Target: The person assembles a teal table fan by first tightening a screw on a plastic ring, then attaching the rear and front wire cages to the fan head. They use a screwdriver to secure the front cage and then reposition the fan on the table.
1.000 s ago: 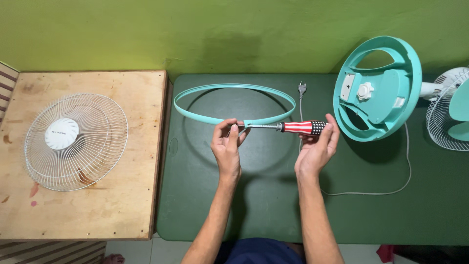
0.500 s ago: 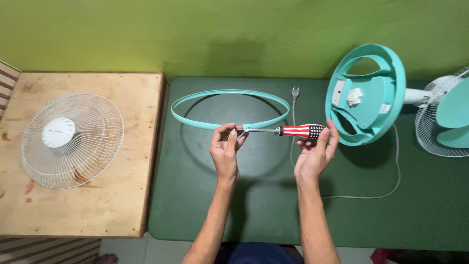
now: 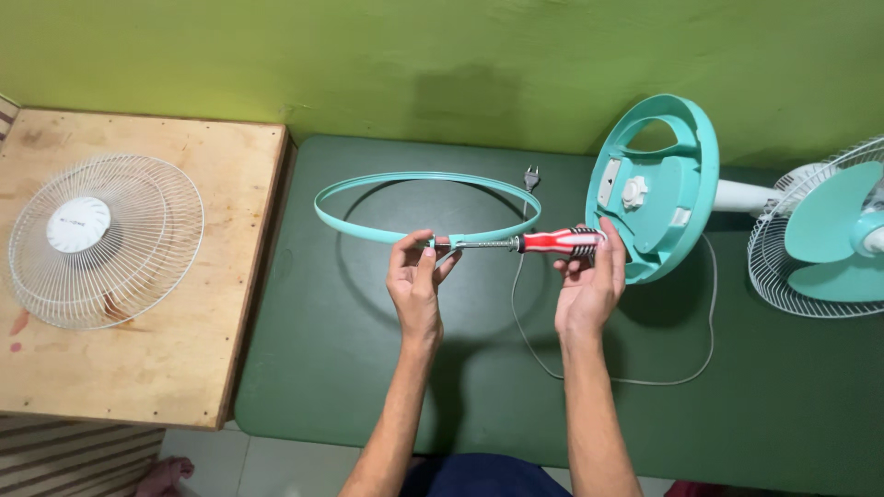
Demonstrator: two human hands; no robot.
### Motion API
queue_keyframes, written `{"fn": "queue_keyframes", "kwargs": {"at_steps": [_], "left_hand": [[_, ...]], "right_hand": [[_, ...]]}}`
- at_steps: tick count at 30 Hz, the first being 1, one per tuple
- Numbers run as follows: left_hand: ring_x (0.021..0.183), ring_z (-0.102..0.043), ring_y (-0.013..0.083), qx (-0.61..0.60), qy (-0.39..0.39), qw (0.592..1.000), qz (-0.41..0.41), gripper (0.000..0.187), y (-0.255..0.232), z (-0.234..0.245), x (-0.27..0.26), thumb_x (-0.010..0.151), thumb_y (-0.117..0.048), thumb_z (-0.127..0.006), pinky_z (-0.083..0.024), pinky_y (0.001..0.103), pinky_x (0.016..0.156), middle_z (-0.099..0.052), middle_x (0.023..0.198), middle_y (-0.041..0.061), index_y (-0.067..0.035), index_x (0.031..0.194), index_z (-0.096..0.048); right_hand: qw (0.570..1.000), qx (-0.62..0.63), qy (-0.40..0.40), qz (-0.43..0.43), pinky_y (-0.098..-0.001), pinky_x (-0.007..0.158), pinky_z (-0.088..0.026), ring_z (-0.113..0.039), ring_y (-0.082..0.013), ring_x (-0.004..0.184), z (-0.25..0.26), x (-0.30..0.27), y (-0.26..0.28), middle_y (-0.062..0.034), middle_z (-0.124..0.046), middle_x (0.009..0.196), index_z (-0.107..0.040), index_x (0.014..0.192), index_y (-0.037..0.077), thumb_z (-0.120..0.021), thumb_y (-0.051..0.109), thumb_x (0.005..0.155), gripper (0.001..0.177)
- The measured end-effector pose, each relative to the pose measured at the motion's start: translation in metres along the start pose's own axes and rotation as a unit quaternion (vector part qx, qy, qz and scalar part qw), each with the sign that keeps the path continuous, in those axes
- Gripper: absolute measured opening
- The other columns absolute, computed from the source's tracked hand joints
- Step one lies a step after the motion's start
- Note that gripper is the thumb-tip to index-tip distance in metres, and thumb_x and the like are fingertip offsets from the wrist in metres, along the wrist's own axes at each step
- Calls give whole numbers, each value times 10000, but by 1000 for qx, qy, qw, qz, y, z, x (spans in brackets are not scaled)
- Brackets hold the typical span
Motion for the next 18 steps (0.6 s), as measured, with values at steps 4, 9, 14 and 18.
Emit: {"fn": "queue_keyframes", "kwargs": {"at_steps": [4,9,14,18], "left_hand": [[1037,-682,218,3,4,1000,5,274,9,-9,-6,1008,-21,-548,-639,459,972,-643,1085,135,-25,1282,-538],[1020,-700,239,9,-3,1000,-2,236,21,-16,-14,1015,-23,-554,-640,457,949,-661,1096,154,-2,1250,-536],[1014,-696,237,12,-5,1000,4,236,30,-17,-19,1006,-19,-562,-644,458,947,-651,1096,153,1,1241,-548],[1026,-696,236,20,-13,1000,-7,221,26,-15,-15,1006,-14,-562,-602,463,940,-646,1086,149,6,1226,-553]], "right_hand": [[1000,-7,-27,-13,-316,744,-573,-611,-133,861,16,9,-1,-59,-653,1118,-537,1435,79,-471,280,1088,407],[999,-21,25,-10,-350,797,-557,-507,-116,853,30,18,3,-62,-585,1106,-526,1515,68,-487,239,1168,389],[1000,-5,-9,-29,-363,822,-565,-574,-145,905,40,24,-2,-80,-626,1223,-516,1467,81,-451,228,1088,412],[999,19,24,-42,-374,864,-579,-612,-153,952,29,26,-2,-63,-653,1352,-505,1473,111,-487,156,1045,431]]}}
Point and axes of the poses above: each hand's wrist, its own x-axis towards the middle knuckle, its own z-axis out of the back of the hand, y = z × x, the point moved 7 cm from there along x, towards the middle knuckle
